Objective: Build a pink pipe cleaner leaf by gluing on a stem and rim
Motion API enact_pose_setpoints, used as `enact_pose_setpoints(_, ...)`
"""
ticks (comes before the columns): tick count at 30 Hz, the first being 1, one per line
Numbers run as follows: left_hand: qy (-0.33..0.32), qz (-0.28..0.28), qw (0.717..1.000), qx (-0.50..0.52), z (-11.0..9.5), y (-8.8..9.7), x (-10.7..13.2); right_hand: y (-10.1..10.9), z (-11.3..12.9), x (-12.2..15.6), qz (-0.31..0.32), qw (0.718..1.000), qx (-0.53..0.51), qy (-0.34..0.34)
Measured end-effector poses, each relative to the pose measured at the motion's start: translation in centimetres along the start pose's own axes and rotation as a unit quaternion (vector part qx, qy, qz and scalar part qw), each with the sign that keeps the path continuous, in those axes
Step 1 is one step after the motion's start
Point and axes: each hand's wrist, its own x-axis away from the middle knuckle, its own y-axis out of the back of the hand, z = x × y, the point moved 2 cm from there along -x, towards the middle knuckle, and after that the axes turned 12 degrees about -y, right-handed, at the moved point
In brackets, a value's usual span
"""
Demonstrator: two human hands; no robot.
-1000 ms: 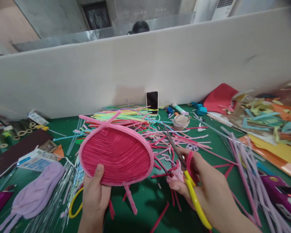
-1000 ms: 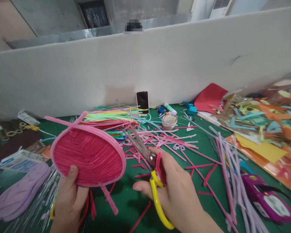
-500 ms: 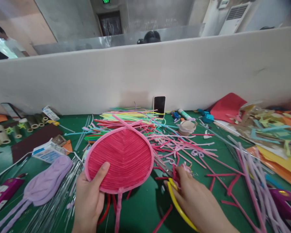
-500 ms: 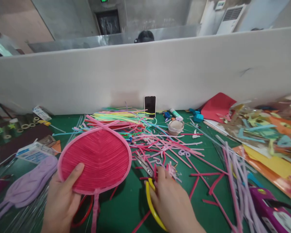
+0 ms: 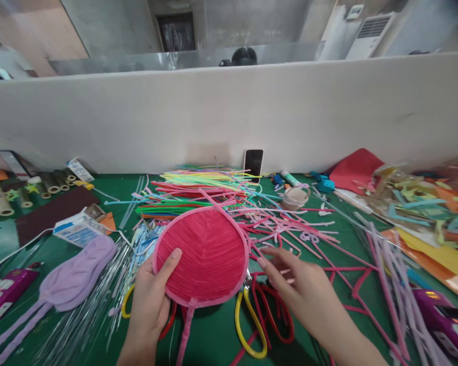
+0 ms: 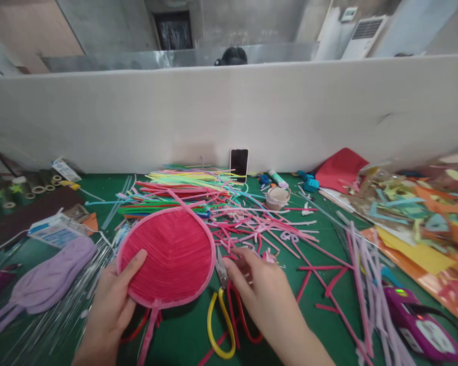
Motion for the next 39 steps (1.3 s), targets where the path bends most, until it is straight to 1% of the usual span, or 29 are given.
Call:
enact_pose_setpoints(2,0.015,0.015,1.000,0.003,0.3,-0.1,0.1,0.7,1.0,-0.4,-0.012,0.994,-0.110,0.006)
enact_pose_setpoints(3,0.022,0.023,0.999,0.007,0.6,-0.1,0.0,0.8,1.3,-0.4,-0.018,0.990,-0.138,0.008)
enact_pose_setpoints(5,0.036,0.030,0.999,0.018,1.1,-0.2,-0.1,0.6,1.4,-0.4,-0.037,0.988,-0.149,0.012)
enact_pose_setpoints(6,0.042,0.032,0.998,0.025,1.4,-0.2,-0.1,0.5,1.0,-0.2,-0.052,0.989,-0.135,0.010)
enact_pose_setpoints(7,0.046,0.033,0.998,0.033,1.7,-0.1,-0.2,0.5,0.3,0.0,-0.071,0.992,-0.108,0.006)
enact_pose_setpoints(9,0.045,0.026,0.998,0.044,2.1,-0.1,-0.4,0.6,-2.1,0.7,-0.113,0.993,-0.021,-0.007)
enact_pose_setpoints(11,0.045,0.012,0.998,0.047,2.4,-0.1,-0.7,0.8,-5.2,1.6,-0.164,0.981,0.104,-0.023)
enact_pose_setpoints(12,0.047,0.002,0.998,0.048,2.6,-0.1,-0.8,0.8,-6.8,2.1,-0.167,0.974,0.151,-0.029)
enact_pose_setpoints(13,0.050,-0.011,0.998,0.049,2.7,-0.1,-0.9,0.5,-8.2,2.5,-0.127,0.975,0.181,-0.031)
enact_pose_setpoints(15,0.052,-0.041,0.997,0.049,3.0,0.0,-1.2,0.1,-10.5,3.4,-0.097,0.968,0.224,-0.057)
enact_pose_setpoints(17,0.051,-0.064,0.996,0.044,3.3,0.1,-1.5,-0.4,-11.5,4.1,-0.062,0.964,0.245,-0.079)
enact_pose_setpoints(19,0.055,-0.062,0.996,0.036,3.7,0.1,-1.7,-0.8,-11.3,4.4,-0.035,0.962,0.255,-0.096)
enact_pose_setpoints(21,0.062,-0.053,0.996,0.027,4.0,0.2,-1.9,-1.0,-10.5,4.3,-0.018,0.958,0.266,-0.105)
enact_pose_setpoints(24,0.076,-0.049,0.996,0.016,4.3,0.0,-1.7,-1.5,-9.1,3.8,-0.023,0.952,0.285,-0.106)
enact_pose_setpoints(27,0.088,-0.047,0.995,0.018,4.3,-0.6,-1.3,-1.8,-8.7,3.3,-0.069,0.950,0.286,-0.107)
enact_pose_setpoints(29,0.092,-0.044,0.995,0.019,4.2,-1.1,-0.9,-1.4,-9.0,3.2,-0.101,0.952,0.261,-0.124)
enact_pose_setpoints(31,0.091,-0.027,0.995,0.017,4.1,-1.6,-0.4,-0.2,-9.4,3.4,-0.135,0.952,0.216,-0.170)
enact_pose_setpoints(33,0.086,-0.010,0.996,0.019,4.1,-2.1,0.1,1.3,-9.5,3.7,-0.178,0.943,0.163,-0.227)
enact_pose_setpoints(34,0.078,-0.004,0.997,0.017,4.1,-2.3,0.4,2.0,-9.3,4.0,-0.203,0.938,0.137,-0.243)
enact_pose_setpoints(35,0.066,0.001,0.998,0.008,4.1,-2.5,0.7,2.6,-8.9,4.2,-0.232,0.935,0.114,-0.243)
enact_pose_setpoints(36,0.053,0.007,0.999,-0.005,4.0,-2.7,1.0,3.1,-8.4,4.4,-0.258,0.935,0.095,-0.226)
enact_pose_setpoints(38,0.026,0.018,0.999,-0.040,3.9,-3.1,1.6,3.3,-7.1,4.5,-0.301,0.936,0.077,-0.165)
enact_pose_setpoints(39,0.021,0.028,0.998,-0.056,3.8,-3.3,1.9,3.2,-6.3,4.3,-0.310,0.940,0.068,-0.128)
